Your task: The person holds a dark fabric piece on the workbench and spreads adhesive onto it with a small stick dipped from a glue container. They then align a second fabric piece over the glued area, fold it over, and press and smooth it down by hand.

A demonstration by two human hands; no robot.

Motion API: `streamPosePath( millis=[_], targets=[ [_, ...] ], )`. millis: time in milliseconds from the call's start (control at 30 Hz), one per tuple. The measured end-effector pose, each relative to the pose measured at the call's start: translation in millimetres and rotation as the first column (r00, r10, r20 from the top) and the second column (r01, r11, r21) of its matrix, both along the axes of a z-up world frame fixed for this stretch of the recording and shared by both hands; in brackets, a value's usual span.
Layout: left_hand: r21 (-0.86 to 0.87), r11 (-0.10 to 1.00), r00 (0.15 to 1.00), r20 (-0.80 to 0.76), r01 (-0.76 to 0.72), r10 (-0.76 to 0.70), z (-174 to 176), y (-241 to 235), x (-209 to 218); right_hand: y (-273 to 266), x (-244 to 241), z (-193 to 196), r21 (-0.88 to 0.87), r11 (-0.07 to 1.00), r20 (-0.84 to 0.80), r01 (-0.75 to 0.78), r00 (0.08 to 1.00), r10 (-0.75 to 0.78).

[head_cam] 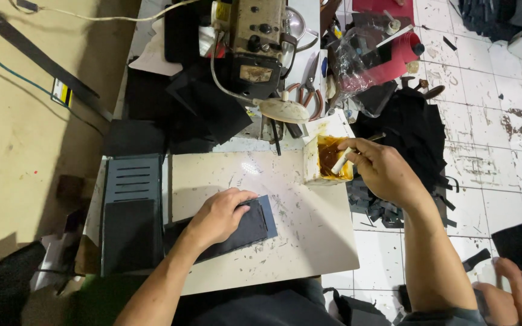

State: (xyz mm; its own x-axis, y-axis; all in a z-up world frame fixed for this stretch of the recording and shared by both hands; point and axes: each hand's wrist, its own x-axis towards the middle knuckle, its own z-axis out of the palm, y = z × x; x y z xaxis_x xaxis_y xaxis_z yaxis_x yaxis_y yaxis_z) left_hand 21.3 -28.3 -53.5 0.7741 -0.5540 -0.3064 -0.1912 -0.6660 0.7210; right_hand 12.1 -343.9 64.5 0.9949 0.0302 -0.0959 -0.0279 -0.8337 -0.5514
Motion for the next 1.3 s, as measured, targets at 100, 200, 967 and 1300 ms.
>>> streamPosePath(
  millis=[100, 200, 967, 1300],
  targets=[
    [-0.046, 0.999, 0.994, 0.11, 0.011, -0.006, -25, 0, -4, 6, -3, 14, 0.097, 0.978, -0.027, -0.187, 0.981, 0.19],
    [-0.144, 0.989, 0.935, 0.343, -0.04, 0.088, -34, -1, -16, -7, -20, 36, 0.224, 0.88, 0.148, -0.419, 0.907, 0.394],
    [0.055, 0.99, 0.796, 0.602, -0.128, 0.069, -51, 1, -53, 89, -18, -136, 0.104, 0.892, 0.411, -0.44, 0.836, 0.364],
    [0.053, 0.991, 0.806, 0.588, -0.126, 0.072, -50, 1, -52, 86, -13, -147, 0.058, 0.867, 0.406, -0.496, 0.805, 0.433]
  ],
)
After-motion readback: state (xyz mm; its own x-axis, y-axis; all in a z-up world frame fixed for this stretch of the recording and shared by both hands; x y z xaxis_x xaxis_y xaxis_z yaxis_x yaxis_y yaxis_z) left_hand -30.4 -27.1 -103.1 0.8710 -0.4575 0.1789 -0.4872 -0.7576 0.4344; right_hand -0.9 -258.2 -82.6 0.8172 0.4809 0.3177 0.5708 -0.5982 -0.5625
